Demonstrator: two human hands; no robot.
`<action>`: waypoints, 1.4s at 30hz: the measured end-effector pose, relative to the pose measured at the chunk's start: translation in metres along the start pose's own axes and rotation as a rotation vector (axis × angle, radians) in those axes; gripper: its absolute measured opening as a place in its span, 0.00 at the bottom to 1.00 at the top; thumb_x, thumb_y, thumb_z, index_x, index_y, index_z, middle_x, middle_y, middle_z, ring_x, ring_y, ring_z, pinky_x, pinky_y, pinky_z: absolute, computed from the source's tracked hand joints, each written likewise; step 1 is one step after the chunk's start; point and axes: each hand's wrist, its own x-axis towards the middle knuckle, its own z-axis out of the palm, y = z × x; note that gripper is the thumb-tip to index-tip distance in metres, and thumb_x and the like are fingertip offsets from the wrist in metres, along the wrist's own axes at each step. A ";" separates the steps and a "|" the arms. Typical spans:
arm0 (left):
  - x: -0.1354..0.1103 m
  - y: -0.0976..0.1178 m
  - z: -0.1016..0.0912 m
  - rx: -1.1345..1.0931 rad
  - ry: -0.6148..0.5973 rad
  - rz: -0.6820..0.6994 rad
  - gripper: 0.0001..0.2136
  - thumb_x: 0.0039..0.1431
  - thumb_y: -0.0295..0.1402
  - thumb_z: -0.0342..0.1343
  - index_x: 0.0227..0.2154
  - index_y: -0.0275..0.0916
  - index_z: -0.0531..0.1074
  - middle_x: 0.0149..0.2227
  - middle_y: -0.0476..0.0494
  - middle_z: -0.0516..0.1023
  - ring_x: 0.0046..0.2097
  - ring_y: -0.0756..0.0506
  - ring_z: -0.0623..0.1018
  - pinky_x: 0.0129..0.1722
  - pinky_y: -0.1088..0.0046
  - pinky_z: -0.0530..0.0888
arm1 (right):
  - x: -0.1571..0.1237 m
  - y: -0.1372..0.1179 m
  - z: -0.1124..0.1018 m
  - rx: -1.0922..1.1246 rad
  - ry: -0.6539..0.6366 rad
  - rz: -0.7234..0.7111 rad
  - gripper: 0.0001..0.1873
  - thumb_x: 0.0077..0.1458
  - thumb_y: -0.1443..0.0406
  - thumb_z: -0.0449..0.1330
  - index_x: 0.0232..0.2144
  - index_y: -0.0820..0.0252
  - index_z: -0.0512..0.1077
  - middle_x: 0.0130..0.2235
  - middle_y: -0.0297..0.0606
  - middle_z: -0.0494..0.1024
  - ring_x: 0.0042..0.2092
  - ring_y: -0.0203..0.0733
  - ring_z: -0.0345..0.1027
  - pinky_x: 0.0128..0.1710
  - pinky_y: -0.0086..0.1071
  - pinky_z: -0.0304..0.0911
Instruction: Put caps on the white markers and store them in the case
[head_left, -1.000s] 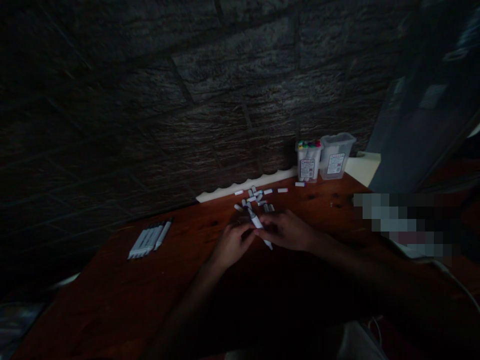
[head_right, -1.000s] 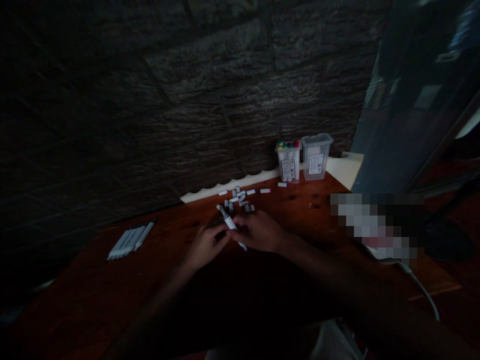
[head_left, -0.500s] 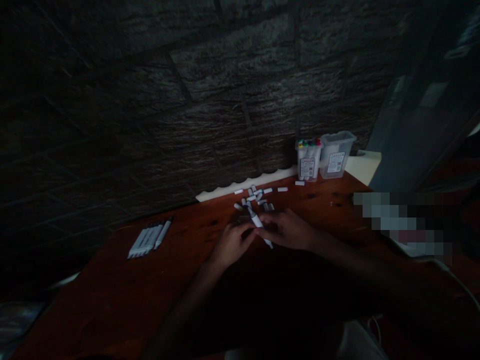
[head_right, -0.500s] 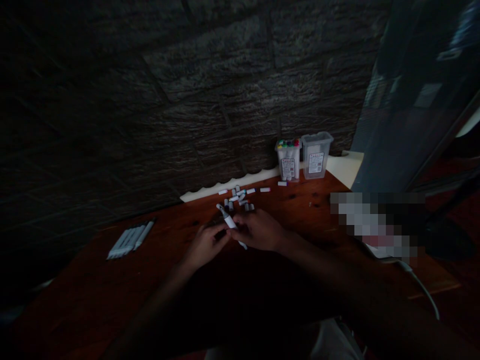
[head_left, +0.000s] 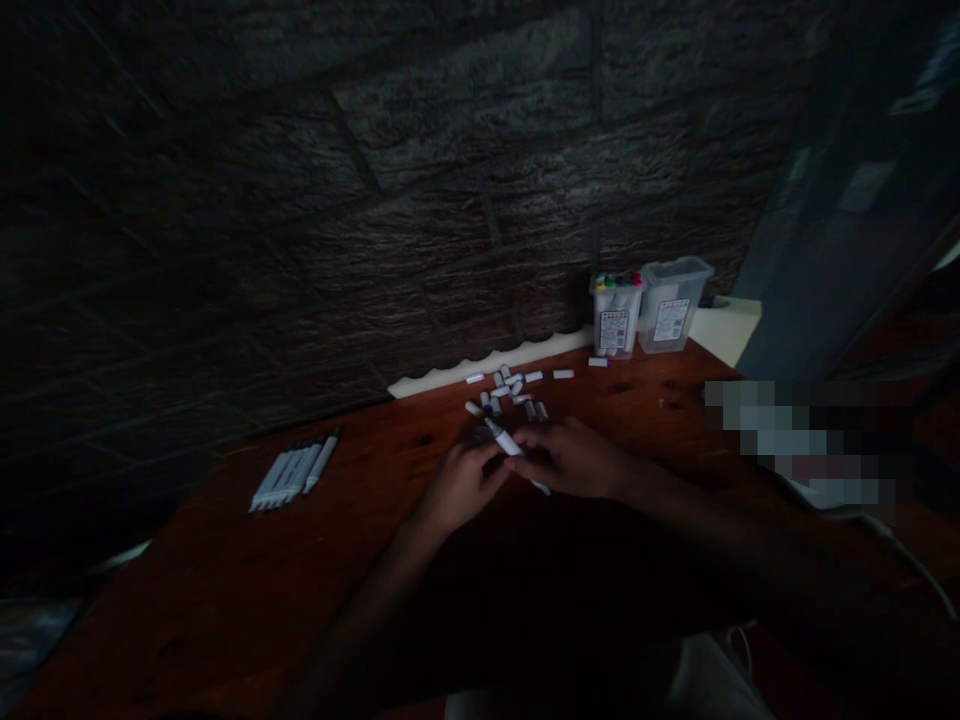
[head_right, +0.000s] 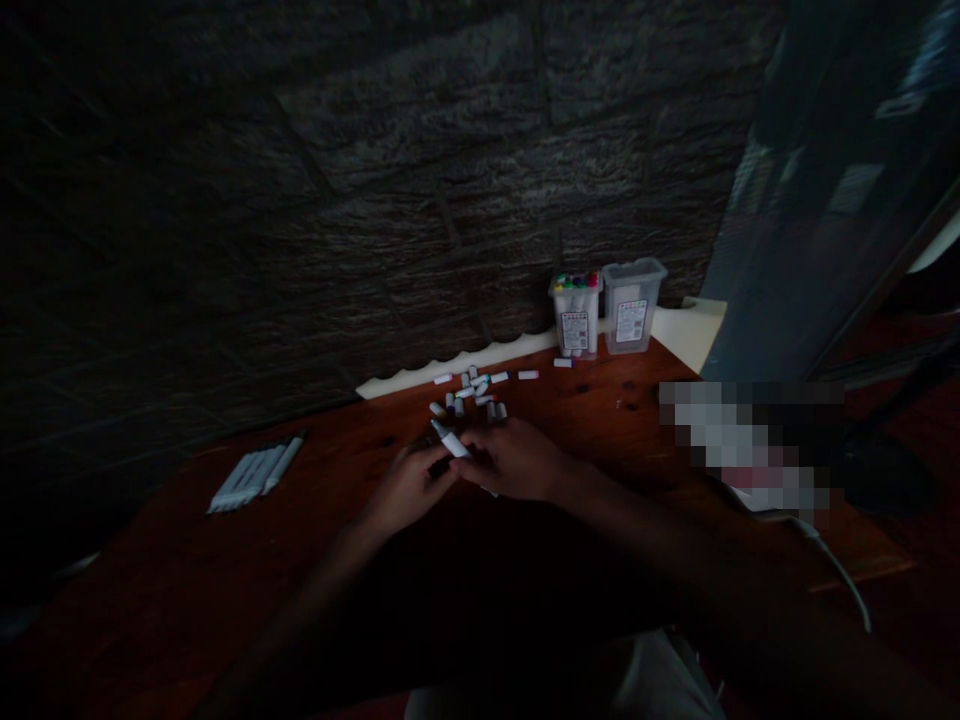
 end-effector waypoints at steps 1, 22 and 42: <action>0.000 -0.001 0.000 0.004 0.000 -0.005 0.11 0.59 0.29 0.54 0.42 0.44 0.76 0.38 0.47 0.81 0.38 0.44 0.79 0.38 0.68 0.74 | 0.000 0.000 0.000 -0.001 -0.011 0.004 0.09 0.58 0.62 0.56 0.37 0.60 0.73 0.31 0.35 0.77 0.31 0.35 0.69 0.31 0.29 0.58; 0.000 -0.002 0.001 0.009 0.002 -0.001 0.10 0.59 0.29 0.53 0.42 0.43 0.75 0.37 0.46 0.81 0.38 0.45 0.79 0.39 0.68 0.74 | -0.001 -0.002 -0.003 -0.021 -0.045 0.022 0.11 0.59 0.61 0.55 0.38 0.61 0.73 0.31 0.36 0.77 0.31 0.35 0.68 0.31 0.29 0.57; 0.000 -0.005 0.004 -0.046 0.076 0.053 0.09 0.62 0.33 0.53 0.42 0.44 0.75 0.41 0.47 0.81 0.41 0.45 0.79 0.43 0.66 0.75 | 0.002 0.008 -0.003 0.007 0.051 0.048 0.12 0.61 0.61 0.52 0.41 0.58 0.72 0.32 0.34 0.78 0.30 0.34 0.70 0.32 0.28 0.60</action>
